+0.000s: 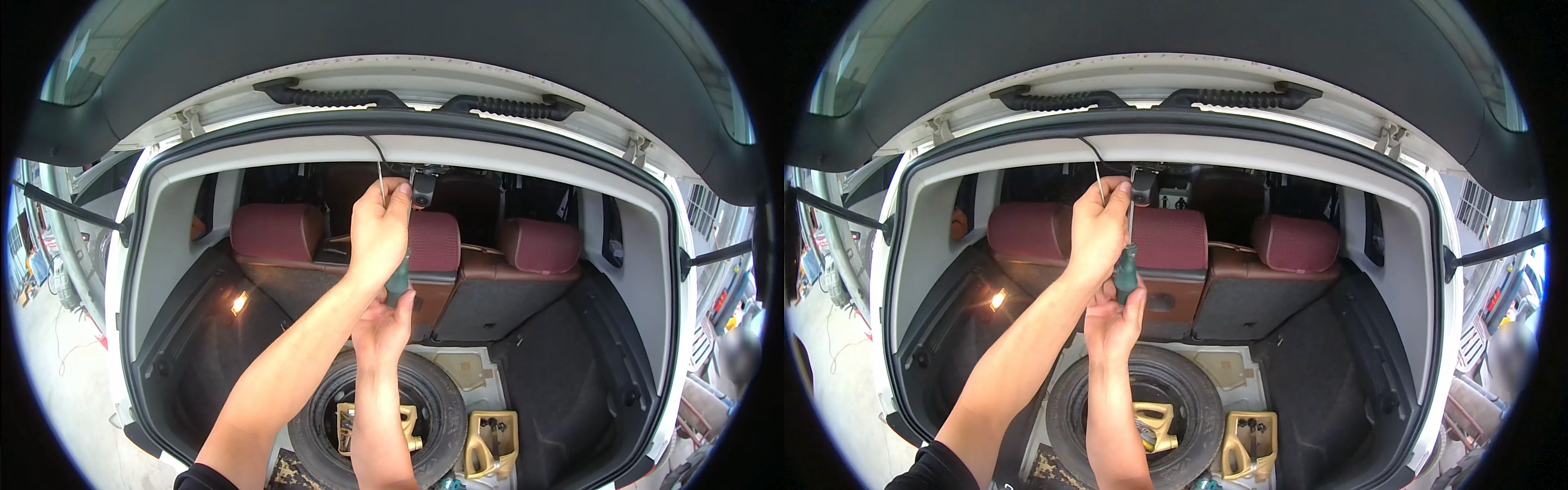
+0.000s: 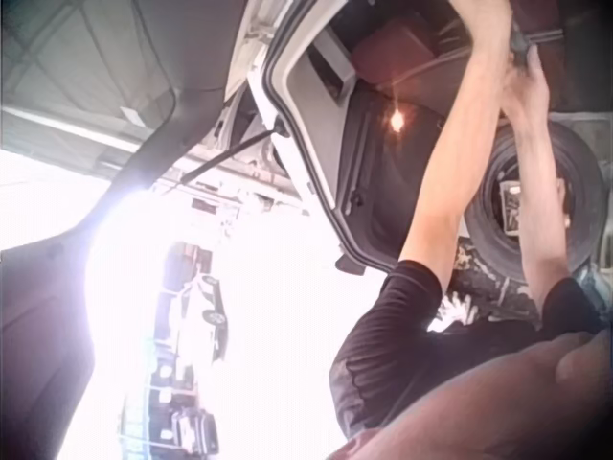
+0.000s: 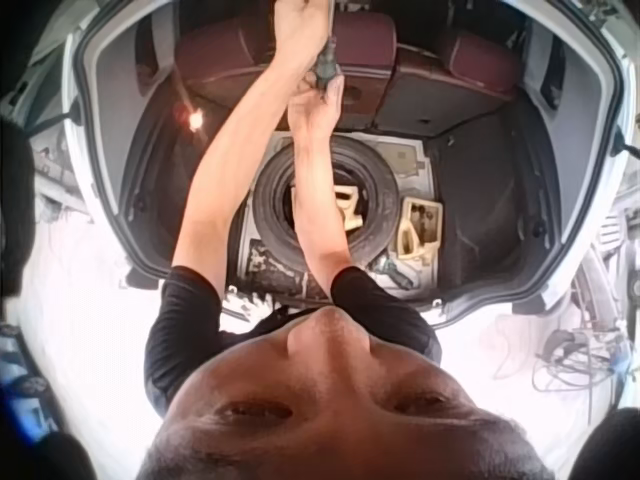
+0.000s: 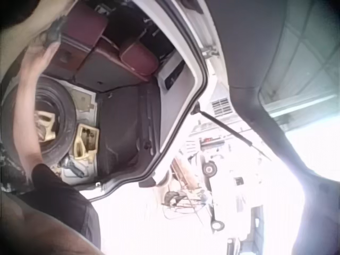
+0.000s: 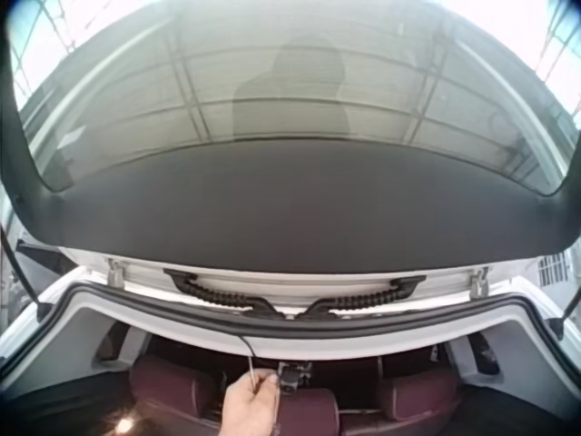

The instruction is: The person uses a screwdriver to remove screws from the upper trim of a car trunk. They then detach and remove a long interior trim piece, exposing wiring. The person places the removed trim piece into the trunk area.

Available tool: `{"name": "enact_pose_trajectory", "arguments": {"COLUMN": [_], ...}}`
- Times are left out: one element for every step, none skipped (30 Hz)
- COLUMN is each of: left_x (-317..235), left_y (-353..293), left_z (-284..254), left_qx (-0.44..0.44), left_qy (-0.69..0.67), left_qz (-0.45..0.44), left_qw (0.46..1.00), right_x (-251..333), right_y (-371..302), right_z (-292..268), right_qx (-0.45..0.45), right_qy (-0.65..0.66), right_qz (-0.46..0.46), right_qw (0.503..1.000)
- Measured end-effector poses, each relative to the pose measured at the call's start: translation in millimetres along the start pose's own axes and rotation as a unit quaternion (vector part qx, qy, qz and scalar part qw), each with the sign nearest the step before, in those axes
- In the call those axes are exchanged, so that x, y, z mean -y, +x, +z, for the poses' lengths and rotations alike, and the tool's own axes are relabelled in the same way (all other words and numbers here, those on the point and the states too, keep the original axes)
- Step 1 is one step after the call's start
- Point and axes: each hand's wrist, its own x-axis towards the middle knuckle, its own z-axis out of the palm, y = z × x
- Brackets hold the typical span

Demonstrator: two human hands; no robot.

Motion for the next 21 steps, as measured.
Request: {"name": "enact_pose_trajectory", "arguments": {"left_x": [5,6,4,4,4,4,4,4,2,-2,-2,6,10,13,14,11,8,6,5,5,7], "left_y": [1,2,1,1,0,1,1,2,1,0,0,2,2,3,3,4,3,3,4,4,5], "left_z": [-5,-5,-4,-4,-4,-4,-2,0,1,7,3,0,-2,-2,-3,-3,-3,-4,-1,3,0], "left_qx": [-0.006,-0.007,-0.004,-0.001,0.001,-0.002,-0.003,-0.004,-0.002,0.007,0.004,-0.01,-0.008,-0.005,-0.002,0.0,0.001,0.002,0.005,0.009,0.007], "left_qy": [0.01,0.018,0.014,0.011,0.009,0.009,0.008,0.006,0.0,-0.011,-0.014,-0.008,-0.011,-0.016,-0.02,-0.017,-0.013,-0.009,-0.01,-0.011,-0.007], "left_qz": [0.004,0.012,0.015,0.017,0.018,0.012,0.006,0.001,-0.007,-0.01,-0.018,0.019,0.019,0.019,0.019,0.012,0.002,-0.008,-0.003,0.002,0.004], "left_qw": [1.0,1.0,1.0,1.0,1.0,1.0,1.0,1.0,1.0,1.0,1.0,1.0,1.0,1.0,1.0,1.0,1.0,1.0,1.0,1.0,1.0], "right_x": [-19,-28,-28,-27,-26,-23,-17,-14,-6,14,8,-6,-17,-23,-27,-25,-20,-17,-7,7,5], "right_y": [1,3,4,4,5,4,5,5,3,1,7,3,6,9,11,11,7,3,2,3,3], "right_z": [36,61,66,68,72,79,89,95,70,28,36,46,67,82,87,86,79,70,46,13,9], "right_qx": [-0.091,-0.175,-0.192,-0.212,-0.232,-0.24,-0.247,-0.254,-0.174,-0.086,-0.006,-0.167,-0.201,-0.234,-0.267,-0.247,-0.227,-0.207,-0.109,-0.01,0.004], "right_qy": [-0.107,-0.214,-0.185,-0.155,-0.125,-0.121,-0.119,-0.116,-0.075,-0.037,0.008,-0.133,-0.133,-0.133,-0.133,-0.115,-0.097,-0.079,-0.026,0.026,0.018], "right_qz": [-0.086,-0.173,-0.172,-0.171,-0.169,-0.134,-0.1,-0.066,-0.029,0.002,0.043,-0.101,-0.128,-0.156,-0.184,-0.139,-0.094,-0.048,-0.004,0.039,0.023], "right_qw": [0.986,0.945,0.948,0.95,0.95,0.954,0.956,0.958,0.981,0.996,0.999,0.972,0.962,0.95,0.936,0.952,0.964,0.974,0.994,0.999,1.0]}}
